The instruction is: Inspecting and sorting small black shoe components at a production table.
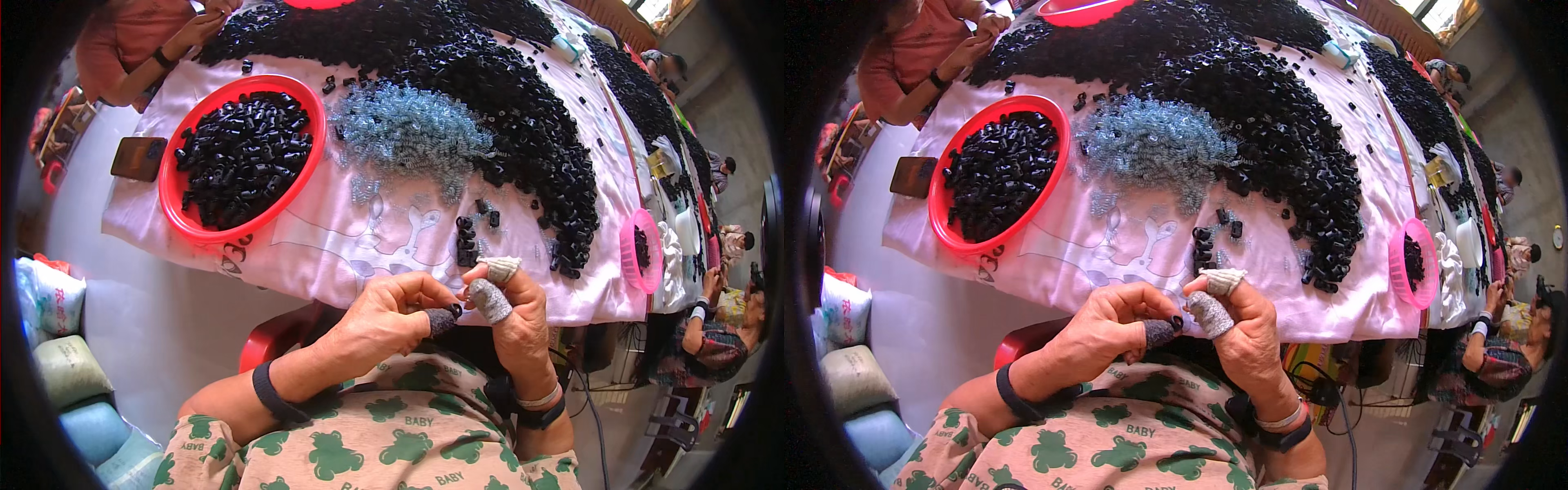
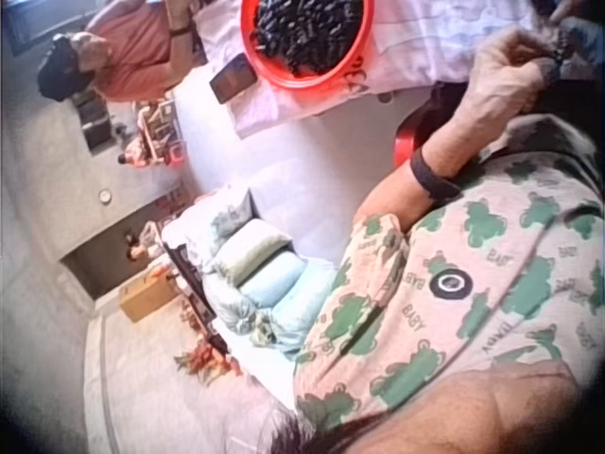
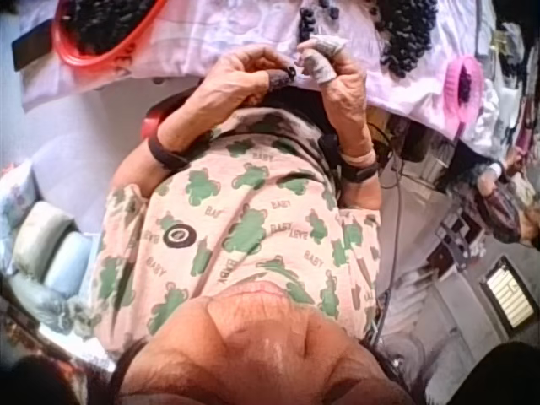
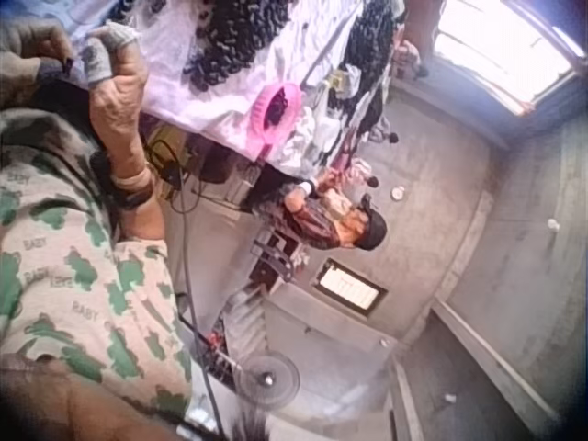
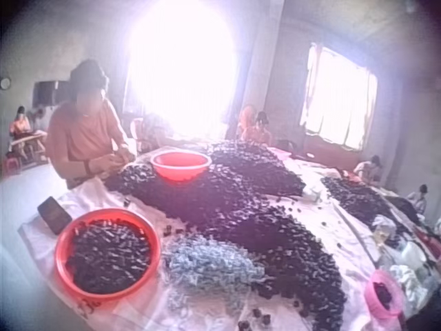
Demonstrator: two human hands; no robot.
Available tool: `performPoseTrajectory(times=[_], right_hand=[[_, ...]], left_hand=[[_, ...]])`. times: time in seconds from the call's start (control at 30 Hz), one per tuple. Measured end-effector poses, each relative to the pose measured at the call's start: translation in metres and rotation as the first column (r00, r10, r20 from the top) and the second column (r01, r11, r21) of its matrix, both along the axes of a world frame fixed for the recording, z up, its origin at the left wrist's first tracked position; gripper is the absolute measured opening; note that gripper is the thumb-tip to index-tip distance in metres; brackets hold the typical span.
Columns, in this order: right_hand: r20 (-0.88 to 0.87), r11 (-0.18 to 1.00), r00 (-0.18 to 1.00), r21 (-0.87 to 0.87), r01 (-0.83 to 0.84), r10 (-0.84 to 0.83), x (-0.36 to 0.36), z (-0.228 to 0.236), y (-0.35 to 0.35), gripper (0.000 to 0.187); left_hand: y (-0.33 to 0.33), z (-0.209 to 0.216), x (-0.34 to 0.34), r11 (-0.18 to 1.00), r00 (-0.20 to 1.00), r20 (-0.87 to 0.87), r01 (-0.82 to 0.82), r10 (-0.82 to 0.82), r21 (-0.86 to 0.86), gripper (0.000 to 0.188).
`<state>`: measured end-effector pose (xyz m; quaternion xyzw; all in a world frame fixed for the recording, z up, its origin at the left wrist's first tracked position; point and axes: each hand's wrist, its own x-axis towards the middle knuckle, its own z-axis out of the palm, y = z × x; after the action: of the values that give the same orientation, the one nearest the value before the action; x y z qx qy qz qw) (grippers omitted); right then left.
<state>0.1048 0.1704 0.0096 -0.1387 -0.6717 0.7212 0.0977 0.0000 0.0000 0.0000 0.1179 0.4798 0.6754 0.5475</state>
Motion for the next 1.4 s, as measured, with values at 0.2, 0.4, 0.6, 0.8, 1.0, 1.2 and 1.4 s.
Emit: performPoseTrajectory(times=[0.2, 0.4, 0.6, 0.8, 1.0, 1.2, 1.4], right_hand=[[-0.035, 0.996, 0.999, -0.087, -0.025, 0.022, -0.003, 0.003, -0.012, 0.017], [-0.13, 0.987, 0.991, 0.162, 0.003, 0.018, -0.003, -0.004, -0.012, 0.014], [-0.174, 0.983, 0.984, 0.172, 0.058, -0.028, -0.004, -0.004, -0.017, 0.018], [-0.234, 0.923, 0.972, 0.372, 0.1, -0.011, -0.005, -0.008, -0.013, 0.021], [-0.381, 0.682, 0.921, 0.695, 0.226, 0.083, -0.009, -0.003, -0.014, 0.028], [-0.25, 0.765, 0.955, 0.642, 0.041, 0.159, -0.004, -0.002, -0.015, 0.036], [-0.119, 0.925, 0.987, 0.376, -0.055, 0.107, 0.002, -0.005, -0.017, 0.043]], left_hand=[[0.0, -0.001, 0.001, 0.999, 1.0, 0.012, -0.029, 0.029, 0.017, 0.026], [-0.002, -0.004, 0.001, 0.999, 0.998, 0.047, -0.034, 0.033, 0.018, 0.026], [-0.001, -0.002, 0.0, 0.999, 0.998, 0.038, -0.051, 0.05, 0.012, 0.024], [-0.001, -0.004, 0.0, 0.995, 0.996, 0.065, -0.067, 0.062, 0.071, 0.023], [0.0, -0.006, 0.002, 0.994, 0.991, 0.094, -0.1, 0.095, 0.052, 0.021], [-0.001, -0.006, -0.001, 0.985, 0.983, 0.112, -0.156, 0.147, 0.072, 0.019], [0.0, 0.0, 0.001, 0.981, 0.982, 0.079, -0.177, 0.171, 0.078, 0.019]])
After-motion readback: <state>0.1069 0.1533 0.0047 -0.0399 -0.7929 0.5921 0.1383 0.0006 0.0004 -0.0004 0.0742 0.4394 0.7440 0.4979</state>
